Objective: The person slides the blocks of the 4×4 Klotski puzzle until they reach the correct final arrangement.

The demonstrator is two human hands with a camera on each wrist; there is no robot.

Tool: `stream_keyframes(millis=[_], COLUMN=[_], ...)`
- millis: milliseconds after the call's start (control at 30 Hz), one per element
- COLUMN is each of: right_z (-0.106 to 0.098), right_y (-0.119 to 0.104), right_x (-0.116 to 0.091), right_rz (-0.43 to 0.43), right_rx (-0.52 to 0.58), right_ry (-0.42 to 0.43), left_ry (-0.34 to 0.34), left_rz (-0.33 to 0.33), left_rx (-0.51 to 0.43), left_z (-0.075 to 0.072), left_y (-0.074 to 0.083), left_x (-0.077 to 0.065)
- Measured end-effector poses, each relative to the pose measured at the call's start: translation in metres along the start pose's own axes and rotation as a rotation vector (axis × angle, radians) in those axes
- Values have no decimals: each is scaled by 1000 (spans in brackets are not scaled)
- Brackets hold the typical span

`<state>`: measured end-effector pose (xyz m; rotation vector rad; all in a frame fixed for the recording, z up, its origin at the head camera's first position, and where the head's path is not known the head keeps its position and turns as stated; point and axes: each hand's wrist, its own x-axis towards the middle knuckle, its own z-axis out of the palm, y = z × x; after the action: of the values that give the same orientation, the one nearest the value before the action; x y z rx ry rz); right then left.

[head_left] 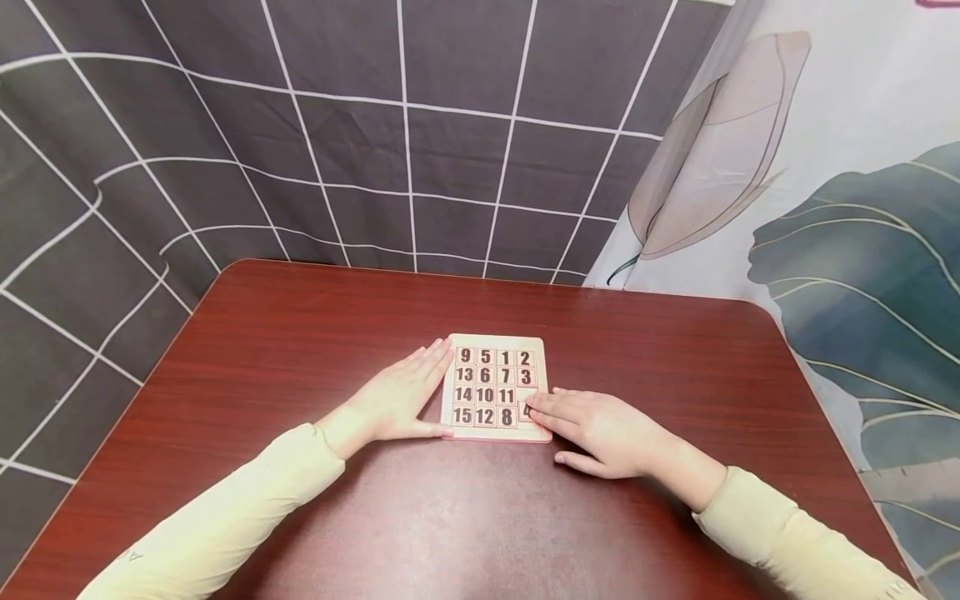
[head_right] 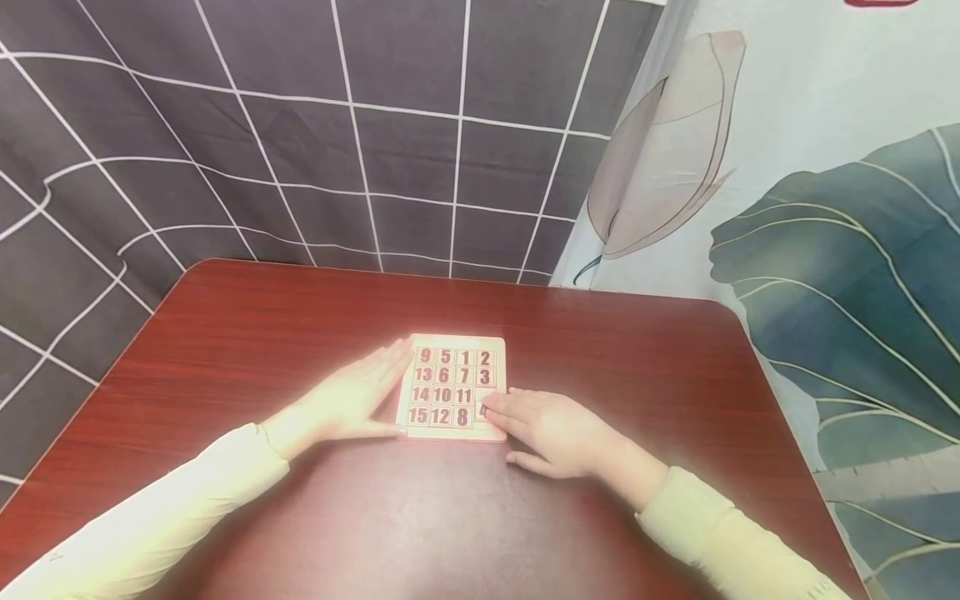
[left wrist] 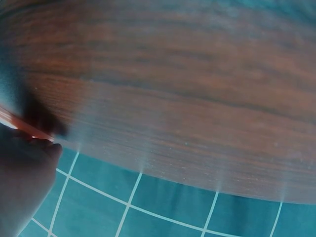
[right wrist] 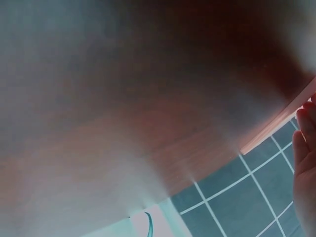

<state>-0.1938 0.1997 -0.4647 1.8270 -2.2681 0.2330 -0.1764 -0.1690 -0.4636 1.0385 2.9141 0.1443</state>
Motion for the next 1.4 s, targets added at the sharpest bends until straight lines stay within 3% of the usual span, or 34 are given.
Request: stream_keyframes(millis=[233,667,1100,1400], right_z=[-5,-2,-5,-6], right_y=[-5,29,10,38], right_x=[-2,17,9,21], right_rz=[-16,149,41,143], right_rx=[-8,-3,-20,-36], right_ry=[1,-106,-85,-74], left_ry=[-3,18,15,35], left_rz=[4,16,8,16], left_rx=[11,17,18,22], left_z=[-1,2,-1,1], left_y=[-1,2,1,1], left_x=[0,-2,-2,-1])
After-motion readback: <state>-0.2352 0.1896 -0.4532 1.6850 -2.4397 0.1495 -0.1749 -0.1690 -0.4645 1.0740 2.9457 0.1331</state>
